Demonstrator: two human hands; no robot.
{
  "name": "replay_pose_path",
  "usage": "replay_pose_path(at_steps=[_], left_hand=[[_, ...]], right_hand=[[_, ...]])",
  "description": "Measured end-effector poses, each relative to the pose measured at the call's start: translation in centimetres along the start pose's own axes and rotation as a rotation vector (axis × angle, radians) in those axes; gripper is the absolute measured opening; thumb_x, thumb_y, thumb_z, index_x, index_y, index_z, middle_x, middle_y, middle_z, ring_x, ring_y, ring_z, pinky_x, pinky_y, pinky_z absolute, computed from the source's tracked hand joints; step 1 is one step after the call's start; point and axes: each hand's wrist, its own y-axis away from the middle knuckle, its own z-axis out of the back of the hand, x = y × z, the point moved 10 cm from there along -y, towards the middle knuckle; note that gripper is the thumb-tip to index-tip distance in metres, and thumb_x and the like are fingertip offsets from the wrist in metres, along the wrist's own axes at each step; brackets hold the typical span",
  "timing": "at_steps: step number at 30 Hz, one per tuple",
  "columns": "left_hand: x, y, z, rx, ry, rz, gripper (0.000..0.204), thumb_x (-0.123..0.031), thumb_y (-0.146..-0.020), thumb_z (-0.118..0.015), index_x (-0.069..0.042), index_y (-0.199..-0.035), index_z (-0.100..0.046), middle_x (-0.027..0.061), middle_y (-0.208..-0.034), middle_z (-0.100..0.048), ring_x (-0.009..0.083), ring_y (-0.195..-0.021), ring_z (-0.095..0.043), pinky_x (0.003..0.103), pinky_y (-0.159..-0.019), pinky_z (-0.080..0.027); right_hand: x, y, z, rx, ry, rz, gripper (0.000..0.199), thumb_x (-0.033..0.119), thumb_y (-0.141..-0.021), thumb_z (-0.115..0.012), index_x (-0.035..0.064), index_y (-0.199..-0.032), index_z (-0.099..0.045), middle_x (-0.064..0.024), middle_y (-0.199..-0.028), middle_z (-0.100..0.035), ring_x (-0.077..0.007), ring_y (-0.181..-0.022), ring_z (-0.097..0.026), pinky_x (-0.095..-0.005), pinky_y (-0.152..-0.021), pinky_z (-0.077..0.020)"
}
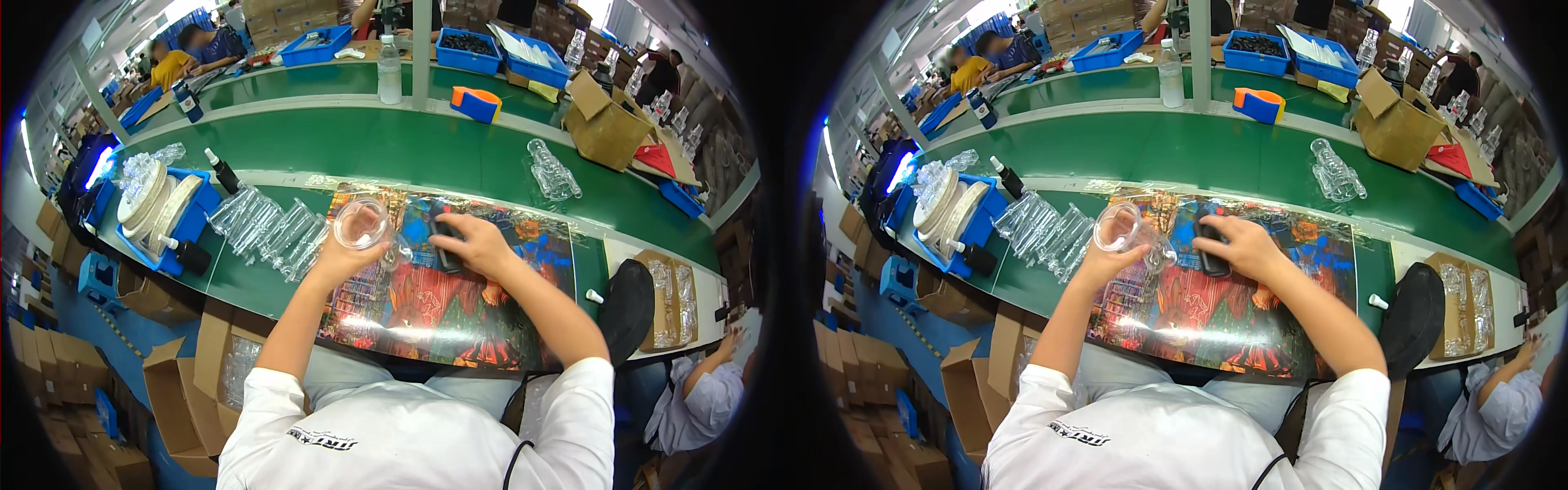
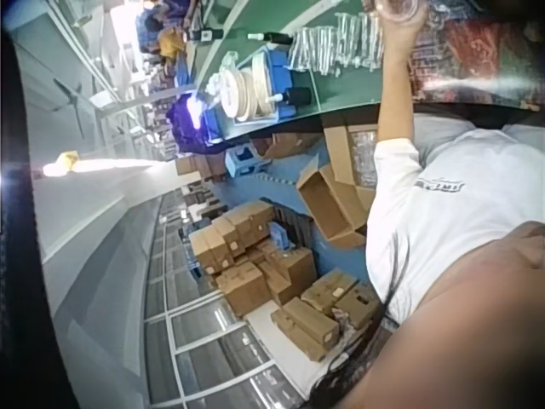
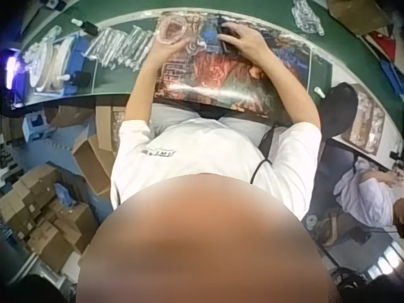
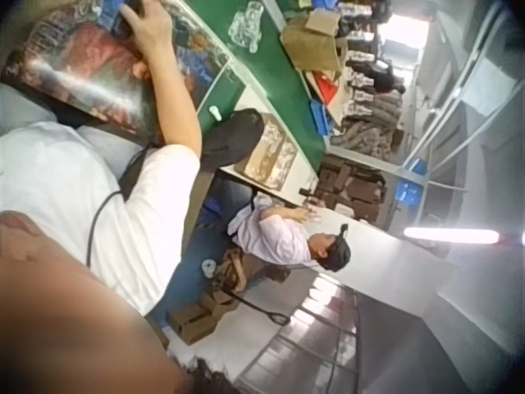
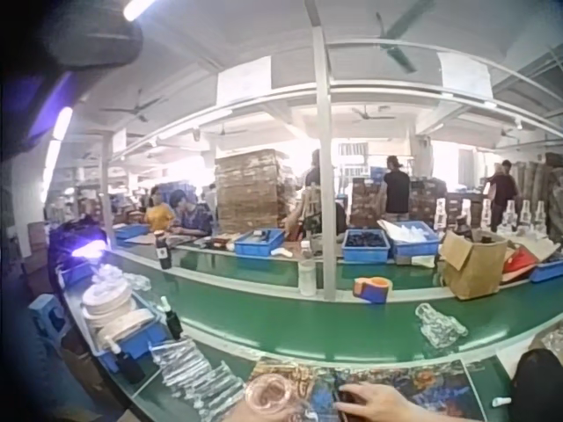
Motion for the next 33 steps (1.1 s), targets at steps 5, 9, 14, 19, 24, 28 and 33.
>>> replay_pose_path(at_steps=[5,9,14,19,24,28,33], left_hand=[[-2.7,-4.2,-3.8,0.064,-0.047,-0.129,0.044,-0.002,-0.071,-0.069,-0.005,-0.111,-0.052,0.0064,-0.107,-0.056,0.0141,-0.103,-0.053,0.028,-0.088,-0.043],[-2.7,-5.9,-6.4,0.145,-0.253,-0.313,0.046,-0.001,-0.066,-0.066,-0.006,-0.110,-0.052,0.0067,-0.103,-0.055,0.0172,-0.099,-0.056,0.030,-0.087,-0.044],[-1.9,-4.6,-8.8,0.335,-0.046,-0.204,0.044,-0.003,-0.061,-0.064,-0.006,-0.104,-0.055,0.0065,-0.099,-0.055,0.0171,-0.096,-0.056,0.030,-0.087,-0.044],[0.5,-3.3,-9.7,0.547,-0.002,-0.094,0.041,-0.007,-0.061,-0.064,-0.004,-0.101,-0.055,0.0065,-0.098,-0.056,0.0165,-0.095,-0.056,0.030,-0.087,-0.044],[1.8,-2.8,-10.5,0.646,0.101,0.022,0.042,-0.016,-0.064,-0.069,-0.003,-0.101,-0.054,0.0052,-0.097,-0.057,0.0154,-0.094,-0.055,0.030,-0.086,-0.043],[2.2,-2.8,-10.4,0.662,0.166,0.031,0.043,-0.022,-0.067,-0.072,-0.003,-0.101,-0.054,0.0043,-0.097,-0.057,0.0146,-0.093,-0.054,0.030,-0.086,-0.043],[1.7,-2.5,-10.5,0.689,0.146,0.000,0.044,-0.026,-0.069,-0.074,-0.003,-0.102,-0.054,0.0040,-0.097,-0.058,0.0143,-0.093,-0.054,0.029,-0.086,-0.043]], right_hand=[[-6.9,5.6,5.9,-0.866,-0.555,-0.570,0.045,0.014,-0.081,-0.062,0.0164,-0.123,-0.046,-0.0038,-0.109,-0.054,-0.0157,-0.082,-0.056,-0.0272,-0.062,-0.0466],[-9.6,8.4,2.3,-1.236,-1.722,-0.906,0.043,0.021,-0.086,-0.059,0.0132,-0.126,-0.044,-0.0031,-0.100,-0.055,-0.0100,-0.073,-0.054,-0.0226,-0.052,-0.0435],[-8.7,8.9,0.4,-1.077,-2.124,-0.745,0.045,0.025,-0.087,-0.057,0.0117,-0.128,-0.044,-0.0043,-0.101,-0.057,-0.0072,-0.061,-0.051,-0.0171,-0.048,-0.0408],[-7.2,8.3,3.0,-0.910,-1.699,-0.800,0.047,0.025,-0.082,-0.061,0.0038,-0.122,-0.046,-0.0078,-0.097,-0.058,-0.0094,-0.068,-0.056,-0.0186,-0.052,-0.0444],[-5.7,7.5,5.6,-0.866,-1.268,-0.778,0.045,0.020,-0.076,-0.064,-0.0017,-0.113,-0.051,-0.0096,-0.098,-0.059,-0.0135,-0.080,-0.059,-0.0236,-0.068,-0.0487],[-5.5,7.5,6.2,-0.897,-1.247,-0.751,0.045,0.018,-0.074,-0.064,-0.0028,-0.112,-0.052,-0.0114,-0.098,-0.059,-0.0161,-0.084,-0.060,-0.0266,-0.074,-0.0495],[-5.7,7.8,6.4,-0.916,-1.217,-0.748,0.051,0.021,-0.074,-0.065,-0.0043,-0.114,-0.046,-0.0140,-0.096,-0.056,-0.0187,-0.084,-0.060,-0.0284,-0.074,-0.0519]])
